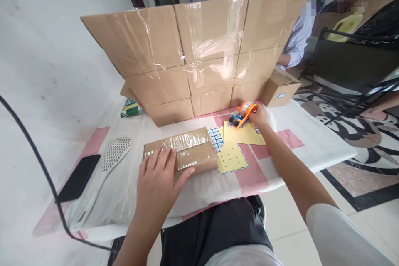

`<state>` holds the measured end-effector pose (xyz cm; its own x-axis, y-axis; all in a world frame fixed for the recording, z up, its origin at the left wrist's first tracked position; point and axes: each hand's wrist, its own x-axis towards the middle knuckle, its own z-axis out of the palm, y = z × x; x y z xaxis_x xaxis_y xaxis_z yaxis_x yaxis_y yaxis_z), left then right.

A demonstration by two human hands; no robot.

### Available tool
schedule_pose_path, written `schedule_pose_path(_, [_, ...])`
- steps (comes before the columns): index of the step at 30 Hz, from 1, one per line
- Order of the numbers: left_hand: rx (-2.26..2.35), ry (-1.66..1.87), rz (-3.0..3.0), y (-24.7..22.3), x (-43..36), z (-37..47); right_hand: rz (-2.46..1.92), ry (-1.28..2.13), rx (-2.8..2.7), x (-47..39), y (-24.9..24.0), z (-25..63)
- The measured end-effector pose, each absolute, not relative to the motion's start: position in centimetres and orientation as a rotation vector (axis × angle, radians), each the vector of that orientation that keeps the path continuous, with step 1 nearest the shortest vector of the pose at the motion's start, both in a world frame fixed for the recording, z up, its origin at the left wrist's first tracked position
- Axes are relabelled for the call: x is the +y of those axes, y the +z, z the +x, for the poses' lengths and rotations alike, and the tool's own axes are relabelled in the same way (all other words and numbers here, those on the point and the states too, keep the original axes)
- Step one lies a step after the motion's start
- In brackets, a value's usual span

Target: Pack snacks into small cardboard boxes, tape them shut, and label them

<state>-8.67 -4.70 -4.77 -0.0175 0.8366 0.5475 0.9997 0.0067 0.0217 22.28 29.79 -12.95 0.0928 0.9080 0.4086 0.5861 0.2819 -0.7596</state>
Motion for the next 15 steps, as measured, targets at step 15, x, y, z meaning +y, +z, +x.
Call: schedule_pose_path(15, [-1.98,-1.641,-2.845,4.4,9.7,-4.4,-0.813,0.183,-1.537,18.9,-1.6,14.8])
